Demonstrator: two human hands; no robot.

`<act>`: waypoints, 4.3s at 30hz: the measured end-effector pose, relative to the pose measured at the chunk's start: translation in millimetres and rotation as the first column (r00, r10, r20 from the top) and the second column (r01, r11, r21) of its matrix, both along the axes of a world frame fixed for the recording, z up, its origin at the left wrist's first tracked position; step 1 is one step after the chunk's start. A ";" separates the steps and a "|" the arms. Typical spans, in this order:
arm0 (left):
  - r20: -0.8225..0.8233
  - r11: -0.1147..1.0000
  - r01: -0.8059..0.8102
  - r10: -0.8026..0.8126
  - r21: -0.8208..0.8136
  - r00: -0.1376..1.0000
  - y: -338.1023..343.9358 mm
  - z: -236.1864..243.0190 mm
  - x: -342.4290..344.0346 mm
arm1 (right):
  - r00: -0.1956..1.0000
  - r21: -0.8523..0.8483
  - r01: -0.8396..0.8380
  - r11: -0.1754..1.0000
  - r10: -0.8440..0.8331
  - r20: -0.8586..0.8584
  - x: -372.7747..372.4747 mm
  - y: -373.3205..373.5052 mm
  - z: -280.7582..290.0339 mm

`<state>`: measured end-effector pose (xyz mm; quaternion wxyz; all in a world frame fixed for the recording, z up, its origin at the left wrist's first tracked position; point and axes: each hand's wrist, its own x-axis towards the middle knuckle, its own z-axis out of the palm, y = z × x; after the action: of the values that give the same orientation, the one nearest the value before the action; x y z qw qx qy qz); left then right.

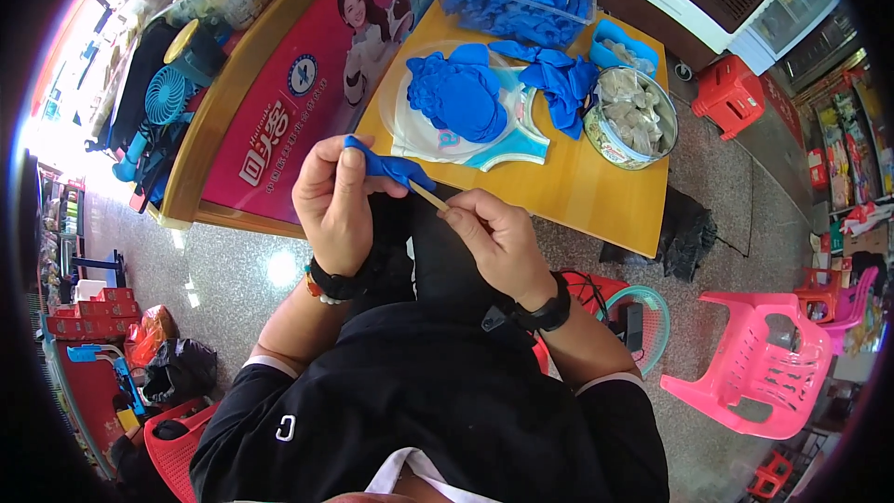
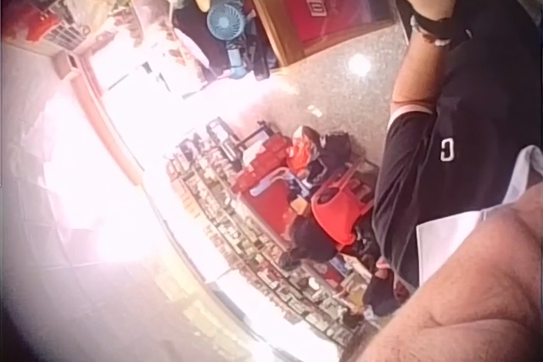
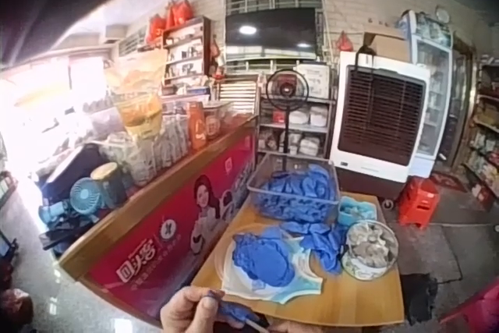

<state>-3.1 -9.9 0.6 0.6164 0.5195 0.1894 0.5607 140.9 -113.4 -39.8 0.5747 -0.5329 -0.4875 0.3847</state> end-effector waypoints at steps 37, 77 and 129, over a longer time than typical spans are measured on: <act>-0.125 0.953 -0.073 0.114 0.294 0.986 3.2 -1.8 7.7 | 0.979 0.011 0.062 0.998 -0.058 -0.195 -12.3 -7.4 -9.9; 0.051 0.975 0.154 -0.148 -0.157 0.988 12.4 -2.1 -4.2 | 0.964 -0.075 -0.124 0.989 0.102 -0.244 4.3 3.0 4.8; -0.546 0.910 0.109 0.142 0.401 0.826 10.7 16.9 -23.9 | 0.965 0.043 0.038 0.998 -0.048 0.258 13.4 -10.0 5.0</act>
<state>-27.0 0.8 17.6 0.4029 0.7785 0.2437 0.4149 154.3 -123.4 -34.8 0.5243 -0.5781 -0.5539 0.2899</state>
